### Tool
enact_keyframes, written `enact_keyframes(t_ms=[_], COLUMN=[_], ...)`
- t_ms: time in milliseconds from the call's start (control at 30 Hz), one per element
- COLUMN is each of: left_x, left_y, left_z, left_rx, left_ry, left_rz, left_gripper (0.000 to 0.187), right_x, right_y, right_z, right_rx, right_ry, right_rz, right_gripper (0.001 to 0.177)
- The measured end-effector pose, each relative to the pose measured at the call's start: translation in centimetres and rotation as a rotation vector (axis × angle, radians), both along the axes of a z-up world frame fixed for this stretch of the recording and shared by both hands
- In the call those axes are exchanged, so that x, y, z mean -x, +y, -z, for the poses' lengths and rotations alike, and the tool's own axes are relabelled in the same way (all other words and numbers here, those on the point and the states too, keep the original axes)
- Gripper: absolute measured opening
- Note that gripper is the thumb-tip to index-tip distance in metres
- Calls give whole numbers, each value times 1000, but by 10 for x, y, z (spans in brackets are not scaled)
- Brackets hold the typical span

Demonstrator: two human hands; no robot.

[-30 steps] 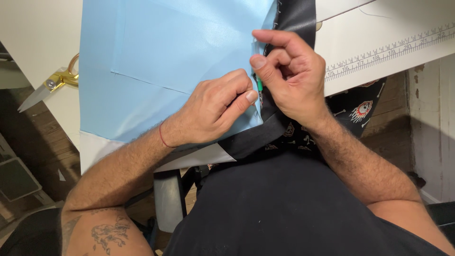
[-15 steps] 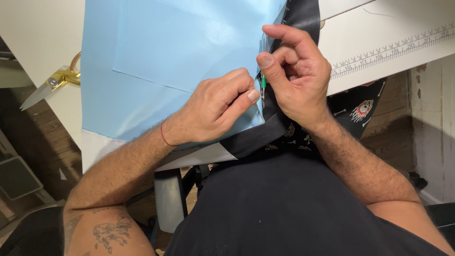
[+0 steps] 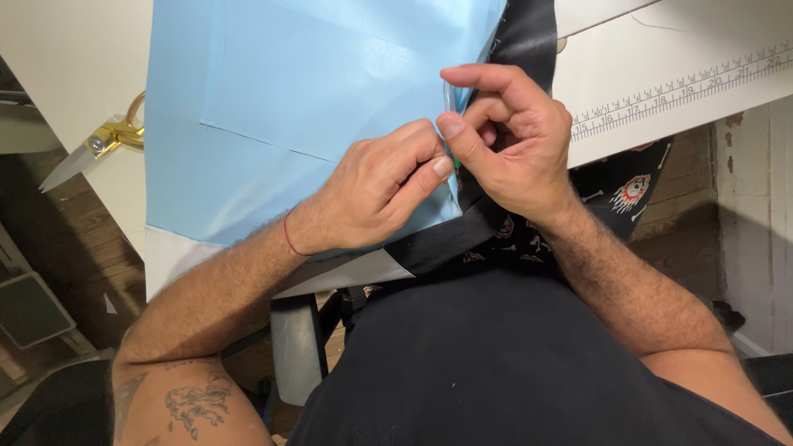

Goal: Using a seam ripper to carefully remove stitches from a seam on a piece of material.

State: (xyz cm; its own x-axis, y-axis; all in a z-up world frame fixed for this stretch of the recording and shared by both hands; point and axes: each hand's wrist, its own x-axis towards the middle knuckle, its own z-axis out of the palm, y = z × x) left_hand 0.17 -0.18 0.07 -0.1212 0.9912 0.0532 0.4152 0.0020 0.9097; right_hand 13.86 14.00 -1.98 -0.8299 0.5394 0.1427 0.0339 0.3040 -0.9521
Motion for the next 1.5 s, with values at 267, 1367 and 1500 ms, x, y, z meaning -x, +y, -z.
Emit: enact_keyframes(t_ms=[267, 1367, 1500], left_x=[-3, -4, -9], left_y=[-1, 29, 27], left_z=[-12, -5, -8], left_rx=[-38, 157, 112], left_ry=[12, 73, 76], left_rz=[-40, -63, -63], left_gripper=[26, 25, 23], right_x=[8, 7, -2], right_y=[0, 9, 15], right_z=[7, 13, 6], right_rx=[247, 499, 284], right_ry=[181, 324, 134], right_rz=[95, 347, 247], right_gripper=[29, 35, 38])
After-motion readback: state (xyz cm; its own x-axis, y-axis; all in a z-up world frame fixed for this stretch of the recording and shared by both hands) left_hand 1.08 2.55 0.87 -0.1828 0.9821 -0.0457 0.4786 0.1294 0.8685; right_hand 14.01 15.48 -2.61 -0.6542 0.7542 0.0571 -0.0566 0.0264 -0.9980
